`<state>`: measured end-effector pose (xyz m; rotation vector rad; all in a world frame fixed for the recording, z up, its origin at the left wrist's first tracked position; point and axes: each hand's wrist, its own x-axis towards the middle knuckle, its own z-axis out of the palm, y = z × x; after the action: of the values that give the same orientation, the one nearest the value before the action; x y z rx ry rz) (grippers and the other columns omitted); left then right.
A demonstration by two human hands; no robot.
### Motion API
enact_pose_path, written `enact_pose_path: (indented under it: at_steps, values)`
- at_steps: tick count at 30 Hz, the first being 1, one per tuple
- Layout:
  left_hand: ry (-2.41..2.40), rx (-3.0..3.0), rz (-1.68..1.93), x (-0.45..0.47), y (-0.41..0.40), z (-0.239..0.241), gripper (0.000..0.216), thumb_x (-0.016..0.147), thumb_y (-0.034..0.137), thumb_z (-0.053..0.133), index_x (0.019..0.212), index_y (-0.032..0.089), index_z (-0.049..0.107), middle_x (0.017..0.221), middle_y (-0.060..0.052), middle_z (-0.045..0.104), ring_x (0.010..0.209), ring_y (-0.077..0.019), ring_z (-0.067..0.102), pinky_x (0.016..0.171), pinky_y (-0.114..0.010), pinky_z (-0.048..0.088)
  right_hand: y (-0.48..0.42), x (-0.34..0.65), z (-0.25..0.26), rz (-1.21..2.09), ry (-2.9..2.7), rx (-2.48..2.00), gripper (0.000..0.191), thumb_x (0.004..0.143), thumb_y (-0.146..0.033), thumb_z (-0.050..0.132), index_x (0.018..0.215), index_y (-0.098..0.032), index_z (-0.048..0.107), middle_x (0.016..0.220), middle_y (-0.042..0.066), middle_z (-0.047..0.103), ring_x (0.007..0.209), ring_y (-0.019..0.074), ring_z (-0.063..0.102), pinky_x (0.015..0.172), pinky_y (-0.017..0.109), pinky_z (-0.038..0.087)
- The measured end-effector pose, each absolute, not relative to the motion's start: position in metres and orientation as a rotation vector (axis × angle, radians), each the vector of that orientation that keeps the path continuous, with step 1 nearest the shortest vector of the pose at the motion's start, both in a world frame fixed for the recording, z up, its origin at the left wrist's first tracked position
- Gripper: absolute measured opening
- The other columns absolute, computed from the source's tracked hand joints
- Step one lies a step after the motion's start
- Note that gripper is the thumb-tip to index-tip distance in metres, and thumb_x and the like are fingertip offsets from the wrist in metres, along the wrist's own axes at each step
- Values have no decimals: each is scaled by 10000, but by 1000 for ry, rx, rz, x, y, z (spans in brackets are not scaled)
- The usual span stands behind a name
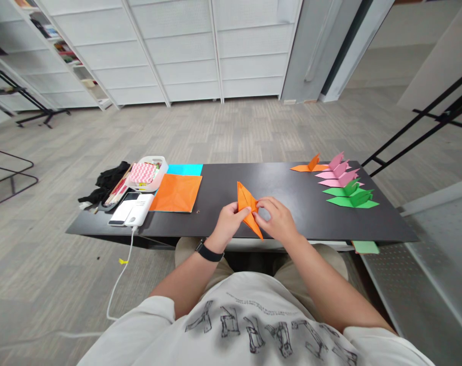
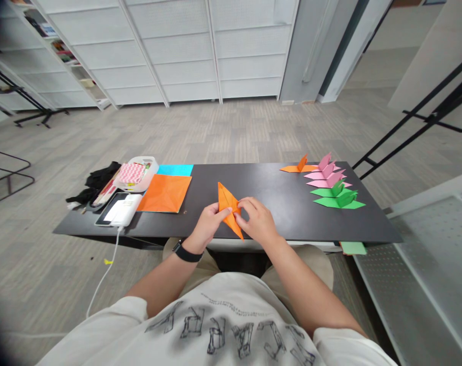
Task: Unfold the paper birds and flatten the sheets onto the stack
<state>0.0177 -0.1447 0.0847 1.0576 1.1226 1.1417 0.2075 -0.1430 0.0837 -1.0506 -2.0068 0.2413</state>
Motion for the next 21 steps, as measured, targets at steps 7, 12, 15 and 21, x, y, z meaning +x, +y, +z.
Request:
enact_pose_path:
  at_steps: [7, 12, 15, 21]
  values:
    - [1050, 1106, 1116, 15, -147, 91, 325, 832, 410, 817, 1010, 137, 806, 991, -72, 811, 848, -198, 722, 801, -299, 568, -140, 212, 79, 436, -1970, -1017, 168, 931, -222, 688, 1092, -266, 665, 1093, 69, 754, 1019, 253, 728, 905, 413, 606]
    - [1034, 1232, 1060, 7, -146, 89, 334, 883, 447, 770, 1033, 149, 786, 998, -67, 795, 857, -201, 709, 822, -324, 574, -141, 215, 82, 502, -1974, -969, 102, 981, -245, 655, 1079, -267, 671, 1086, 63, 760, 999, 242, 724, 911, 415, 597]
    - [1240, 1597, 1104, 2, -148, 90, 224, 939, 394, 709, 896, 180, 759, 867, -46, 739, 798, -191, 660, 776, -321, 537, -143, 212, 84, 531, -1906, -1007, 50, 1003, -287, 655, 1047, -268, 668, 1058, 63, 749, 974, 238, 717, 882, 407, 603]
    - [1368, 2335, 1176, -5, -154, 89, 155, 1001, 250, 635, 926, 237, 770, 849, -64, 720, 868, -222, 652, 912, -393, 510, -143, 206, 86, 494, -1788, -1021, 136, 954, -326, 742, 905, -264, 630, 974, 56, 700, 924, 237, 691, 840, 395, 597]
